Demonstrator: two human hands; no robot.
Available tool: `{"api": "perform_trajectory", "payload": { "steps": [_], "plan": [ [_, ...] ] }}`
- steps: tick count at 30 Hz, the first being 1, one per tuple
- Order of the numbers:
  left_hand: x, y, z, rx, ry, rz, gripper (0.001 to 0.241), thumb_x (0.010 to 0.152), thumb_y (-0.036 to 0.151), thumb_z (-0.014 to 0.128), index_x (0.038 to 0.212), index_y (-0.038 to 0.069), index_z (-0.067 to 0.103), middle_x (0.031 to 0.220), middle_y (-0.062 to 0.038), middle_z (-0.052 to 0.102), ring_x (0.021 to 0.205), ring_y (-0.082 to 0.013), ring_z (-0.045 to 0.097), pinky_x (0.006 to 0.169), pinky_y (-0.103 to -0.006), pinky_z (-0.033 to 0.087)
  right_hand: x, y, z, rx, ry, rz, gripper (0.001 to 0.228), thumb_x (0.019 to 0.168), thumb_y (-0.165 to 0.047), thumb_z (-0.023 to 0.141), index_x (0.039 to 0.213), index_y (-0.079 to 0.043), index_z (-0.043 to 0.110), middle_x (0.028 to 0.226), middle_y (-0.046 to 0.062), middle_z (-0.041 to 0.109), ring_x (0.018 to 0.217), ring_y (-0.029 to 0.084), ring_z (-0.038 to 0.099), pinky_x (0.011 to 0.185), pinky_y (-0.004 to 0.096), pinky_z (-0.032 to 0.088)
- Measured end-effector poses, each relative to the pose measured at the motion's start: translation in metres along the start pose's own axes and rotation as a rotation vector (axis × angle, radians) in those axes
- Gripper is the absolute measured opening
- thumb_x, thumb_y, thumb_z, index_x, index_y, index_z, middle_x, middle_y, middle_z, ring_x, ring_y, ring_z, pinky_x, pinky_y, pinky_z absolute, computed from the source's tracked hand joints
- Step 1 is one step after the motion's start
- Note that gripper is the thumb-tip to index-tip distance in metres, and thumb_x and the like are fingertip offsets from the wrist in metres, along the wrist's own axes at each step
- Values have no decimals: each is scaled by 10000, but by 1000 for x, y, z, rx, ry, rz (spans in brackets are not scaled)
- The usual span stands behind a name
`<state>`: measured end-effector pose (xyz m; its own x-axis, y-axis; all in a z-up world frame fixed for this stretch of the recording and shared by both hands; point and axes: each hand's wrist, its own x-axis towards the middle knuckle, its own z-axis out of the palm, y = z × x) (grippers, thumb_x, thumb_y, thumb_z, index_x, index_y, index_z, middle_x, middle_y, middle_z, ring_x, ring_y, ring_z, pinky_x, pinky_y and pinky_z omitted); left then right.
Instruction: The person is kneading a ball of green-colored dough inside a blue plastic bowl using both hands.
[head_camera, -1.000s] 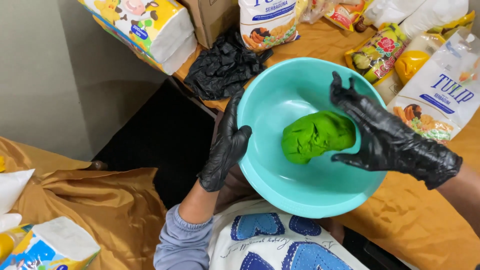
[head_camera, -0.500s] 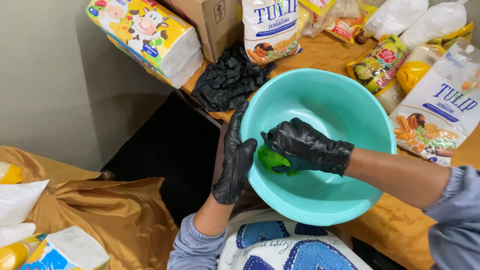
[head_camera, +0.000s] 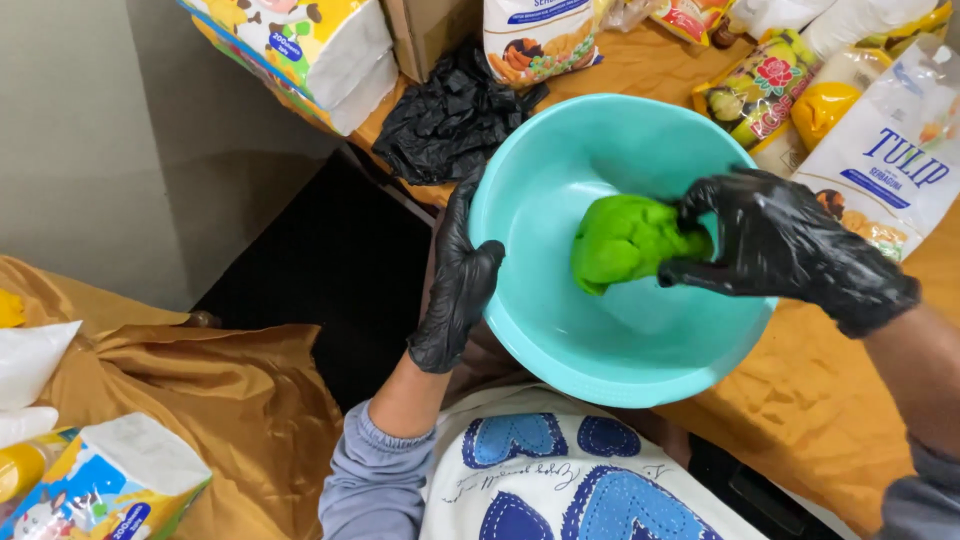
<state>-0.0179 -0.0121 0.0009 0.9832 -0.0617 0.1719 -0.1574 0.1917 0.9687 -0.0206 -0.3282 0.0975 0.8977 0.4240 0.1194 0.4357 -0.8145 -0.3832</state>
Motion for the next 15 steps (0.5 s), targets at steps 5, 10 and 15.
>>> {"api": "perform_trajectory", "payload": {
  "steps": [5,10,15],
  "plan": [
    [2,-7,1,-17,-51,67,813,772,71,501,1568,132,345,1623,-158,361,1514,-350,341,1250,-521,333,-25,-3,-17,-209,-316,-19,1400,477,-499,961,1615,-70,269,1642,213,338,1422,428,405,1105,562,384],
    [8,23,2,-80,-24,-190,853,766,-68,507,1581,154,385,1230,-168,666,995,-224,634,860,-354,555,4,-36,39,-306,-219,-302,994,708,-446,773,1540,-89,364,1490,198,447,1359,402,467,1091,555,411],
    [8,16,9,-106,11,-206,870,744,-81,504,1578,135,384,1225,-194,667,993,-238,637,834,-350,559,8,-26,66,-393,-115,-588,644,916,-391,607,1473,-109,448,1353,182,544,1303,376,522,1078,547,435]
  ]
}}
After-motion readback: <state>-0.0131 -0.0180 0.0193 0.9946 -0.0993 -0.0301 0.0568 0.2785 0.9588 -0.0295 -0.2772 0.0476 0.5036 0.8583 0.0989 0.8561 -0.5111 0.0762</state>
